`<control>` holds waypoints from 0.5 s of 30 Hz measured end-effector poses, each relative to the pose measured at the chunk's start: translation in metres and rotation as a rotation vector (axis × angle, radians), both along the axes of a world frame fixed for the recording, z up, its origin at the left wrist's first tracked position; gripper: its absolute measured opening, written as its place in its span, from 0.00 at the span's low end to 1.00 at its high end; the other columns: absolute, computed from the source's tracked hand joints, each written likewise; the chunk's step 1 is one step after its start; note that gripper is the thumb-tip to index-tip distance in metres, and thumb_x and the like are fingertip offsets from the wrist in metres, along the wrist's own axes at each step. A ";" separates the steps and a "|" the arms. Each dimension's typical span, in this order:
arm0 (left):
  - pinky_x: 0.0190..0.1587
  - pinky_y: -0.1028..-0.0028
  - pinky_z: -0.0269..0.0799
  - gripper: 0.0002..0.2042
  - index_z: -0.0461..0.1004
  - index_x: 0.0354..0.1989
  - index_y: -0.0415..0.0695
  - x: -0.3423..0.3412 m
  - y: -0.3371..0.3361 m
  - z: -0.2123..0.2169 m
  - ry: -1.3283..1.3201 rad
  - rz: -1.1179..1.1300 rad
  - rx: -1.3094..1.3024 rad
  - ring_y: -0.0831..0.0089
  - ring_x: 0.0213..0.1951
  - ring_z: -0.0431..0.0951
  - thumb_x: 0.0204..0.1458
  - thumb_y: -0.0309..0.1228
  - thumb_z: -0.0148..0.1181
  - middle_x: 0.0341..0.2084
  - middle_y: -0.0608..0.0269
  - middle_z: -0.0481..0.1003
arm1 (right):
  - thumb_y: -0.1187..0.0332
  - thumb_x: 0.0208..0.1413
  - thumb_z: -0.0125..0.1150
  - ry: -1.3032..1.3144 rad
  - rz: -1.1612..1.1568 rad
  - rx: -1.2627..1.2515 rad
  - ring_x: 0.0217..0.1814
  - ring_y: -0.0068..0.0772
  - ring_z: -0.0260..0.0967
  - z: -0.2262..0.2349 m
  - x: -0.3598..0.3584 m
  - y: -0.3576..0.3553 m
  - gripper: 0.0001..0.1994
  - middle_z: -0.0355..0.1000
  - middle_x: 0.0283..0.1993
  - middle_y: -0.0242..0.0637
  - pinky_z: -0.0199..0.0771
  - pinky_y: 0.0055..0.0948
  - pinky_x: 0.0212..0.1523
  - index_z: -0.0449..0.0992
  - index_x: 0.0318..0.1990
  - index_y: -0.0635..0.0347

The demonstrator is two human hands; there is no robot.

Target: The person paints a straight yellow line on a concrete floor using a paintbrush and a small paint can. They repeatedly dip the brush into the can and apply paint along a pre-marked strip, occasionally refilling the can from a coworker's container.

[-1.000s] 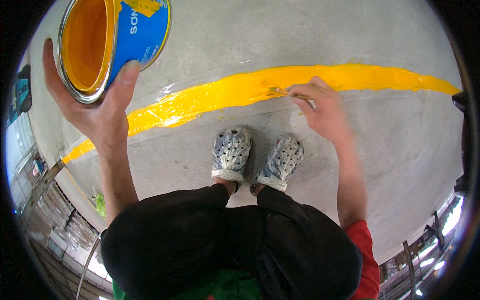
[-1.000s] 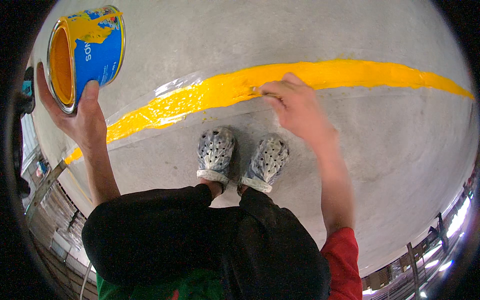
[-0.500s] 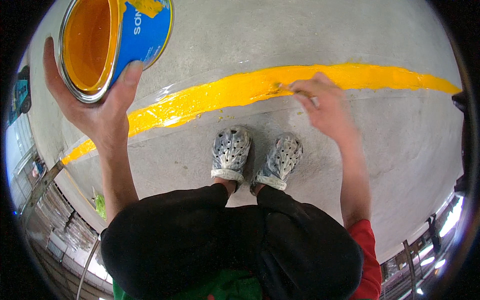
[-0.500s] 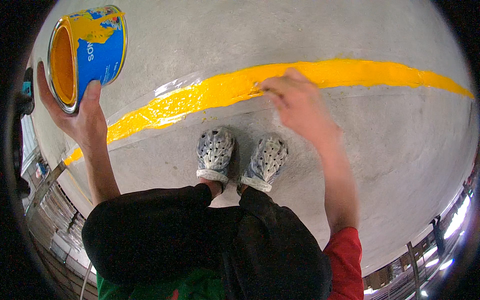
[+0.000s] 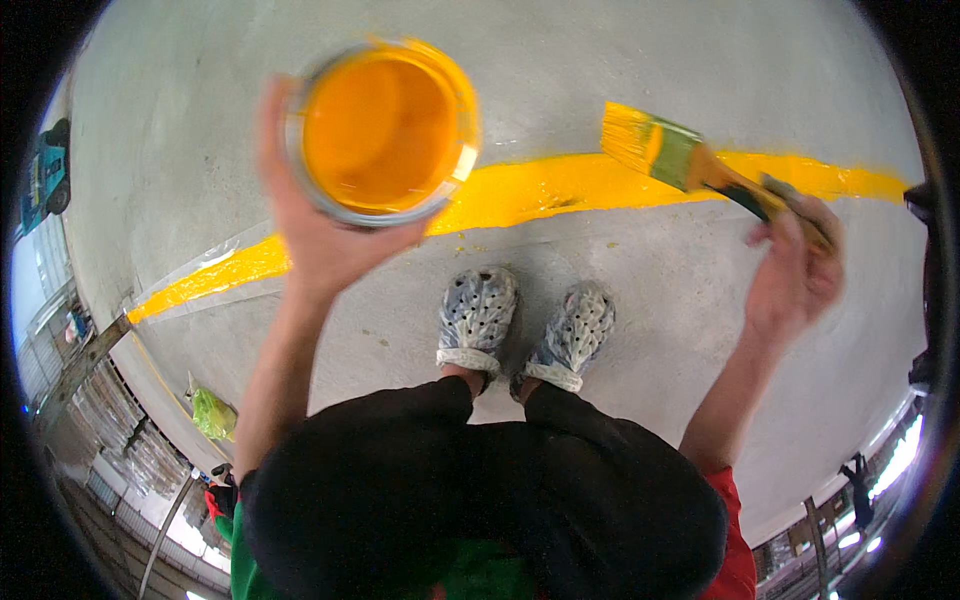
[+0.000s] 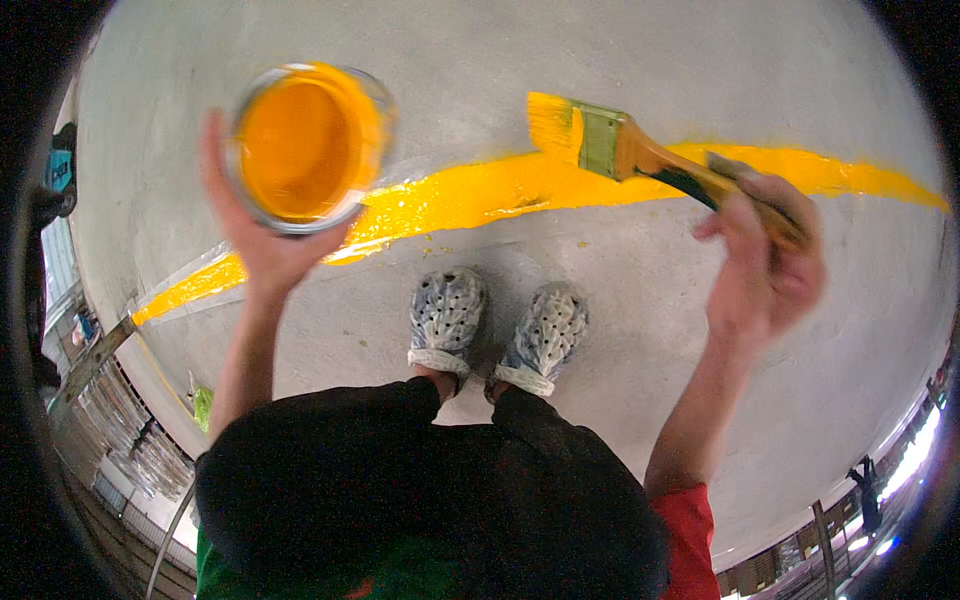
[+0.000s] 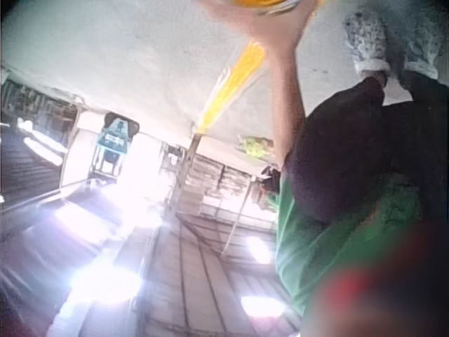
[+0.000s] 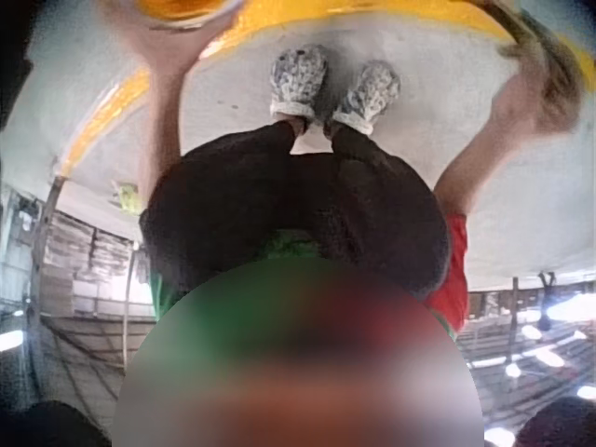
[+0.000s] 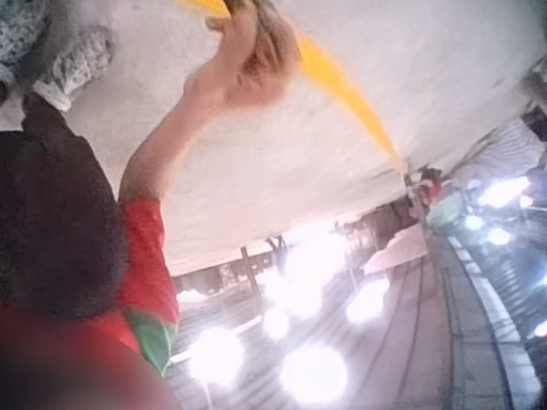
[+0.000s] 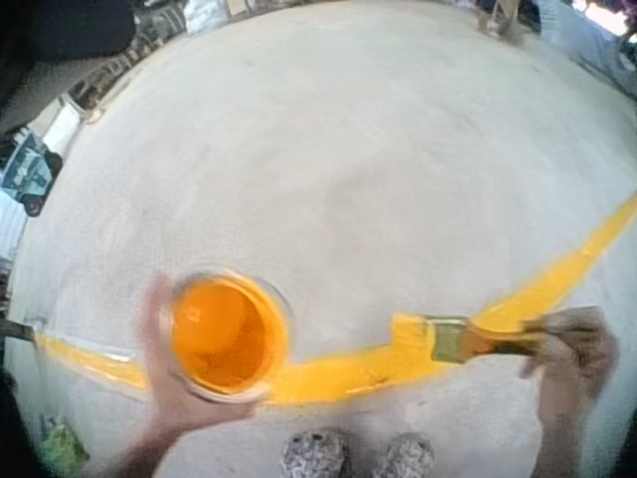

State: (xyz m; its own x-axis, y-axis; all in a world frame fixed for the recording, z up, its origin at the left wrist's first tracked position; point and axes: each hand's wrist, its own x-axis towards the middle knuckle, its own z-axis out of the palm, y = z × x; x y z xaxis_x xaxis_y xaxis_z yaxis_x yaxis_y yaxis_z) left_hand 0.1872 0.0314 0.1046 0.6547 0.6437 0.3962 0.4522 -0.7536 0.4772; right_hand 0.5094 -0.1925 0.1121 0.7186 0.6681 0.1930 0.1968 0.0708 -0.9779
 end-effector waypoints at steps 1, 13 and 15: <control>0.69 0.60 0.54 0.64 0.44 0.71 0.37 0.004 -0.007 -0.013 -0.013 -0.038 -0.074 0.53 0.69 0.56 0.27 0.46 0.84 0.69 0.46 0.51 | 0.77 0.59 0.60 -0.052 0.084 0.033 0.36 0.32 0.77 0.017 0.002 0.001 0.11 0.77 0.46 0.56 0.79 0.23 0.31 0.76 0.48 0.66; 0.69 0.57 0.55 0.61 0.48 0.70 0.43 0.039 -0.060 -0.076 -0.098 -0.240 -0.448 0.48 0.66 0.59 0.23 0.32 0.82 0.65 0.49 0.59 | 0.80 0.51 0.66 -0.391 0.443 -0.235 0.35 0.29 0.75 0.010 -0.077 0.045 0.09 0.80 0.40 0.43 0.75 0.28 0.37 0.79 0.41 0.64; 0.69 0.57 0.55 0.60 0.48 0.70 0.42 0.036 -0.060 -0.085 -0.099 -0.222 -0.465 0.48 0.67 0.58 0.24 0.33 0.82 0.65 0.49 0.59 | 0.80 0.53 0.65 -0.188 0.304 -0.193 0.35 0.28 0.75 0.008 -0.068 0.035 0.09 0.79 0.42 0.44 0.75 0.27 0.38 0.78 0.42 0.66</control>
State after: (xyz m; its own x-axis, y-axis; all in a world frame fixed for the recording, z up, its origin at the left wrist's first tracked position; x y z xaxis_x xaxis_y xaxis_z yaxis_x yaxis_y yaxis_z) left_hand 0.2232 -0.0289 0.0195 0.7689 0.6166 0.1689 0.2414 -0.5246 0.8164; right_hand 0.4418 -0.1579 0.1200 0.4471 0.8814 0.1525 0.3720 -0.0282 -0.9278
